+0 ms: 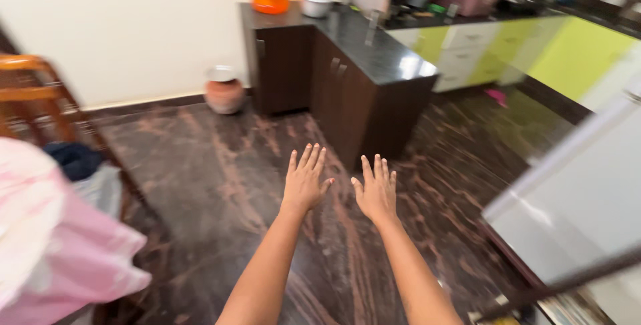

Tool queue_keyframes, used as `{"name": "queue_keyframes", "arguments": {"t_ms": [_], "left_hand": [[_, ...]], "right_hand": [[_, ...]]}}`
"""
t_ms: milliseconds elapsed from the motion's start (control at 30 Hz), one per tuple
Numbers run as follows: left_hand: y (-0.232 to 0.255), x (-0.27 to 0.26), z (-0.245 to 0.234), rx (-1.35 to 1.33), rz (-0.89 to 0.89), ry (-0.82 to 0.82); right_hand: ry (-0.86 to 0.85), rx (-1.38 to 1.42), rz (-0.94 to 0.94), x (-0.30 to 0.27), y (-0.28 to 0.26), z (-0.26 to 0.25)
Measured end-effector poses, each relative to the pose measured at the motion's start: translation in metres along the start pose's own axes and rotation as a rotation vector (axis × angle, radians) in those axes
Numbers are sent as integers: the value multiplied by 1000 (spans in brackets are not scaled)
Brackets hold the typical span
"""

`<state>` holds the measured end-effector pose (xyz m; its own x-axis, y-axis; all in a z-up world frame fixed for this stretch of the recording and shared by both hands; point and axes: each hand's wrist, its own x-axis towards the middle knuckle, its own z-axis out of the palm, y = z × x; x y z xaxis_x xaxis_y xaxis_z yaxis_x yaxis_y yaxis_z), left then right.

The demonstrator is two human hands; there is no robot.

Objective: The person picks up various tubes and boxes of personal care products from a dining table and places them into a lower cabinet shelf. The person handles items one at a time, including tubes, boxes, and small packets, moving them from the table to the cabinet.

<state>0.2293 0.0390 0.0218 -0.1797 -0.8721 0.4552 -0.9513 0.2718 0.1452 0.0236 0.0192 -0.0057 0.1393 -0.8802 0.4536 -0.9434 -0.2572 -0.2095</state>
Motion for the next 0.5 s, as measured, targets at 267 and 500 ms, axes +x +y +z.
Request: {"name": "queue_keyframes", "arguments": {"t_ms": [267,500], "left_hand": [[-158,-96,-91,118,-300,76],[-264,-187,-144,202,-555,111]], "right_hand": [[-50,125,-292,26,-196,39],[-103,245,-540,23,-350,81]]}}
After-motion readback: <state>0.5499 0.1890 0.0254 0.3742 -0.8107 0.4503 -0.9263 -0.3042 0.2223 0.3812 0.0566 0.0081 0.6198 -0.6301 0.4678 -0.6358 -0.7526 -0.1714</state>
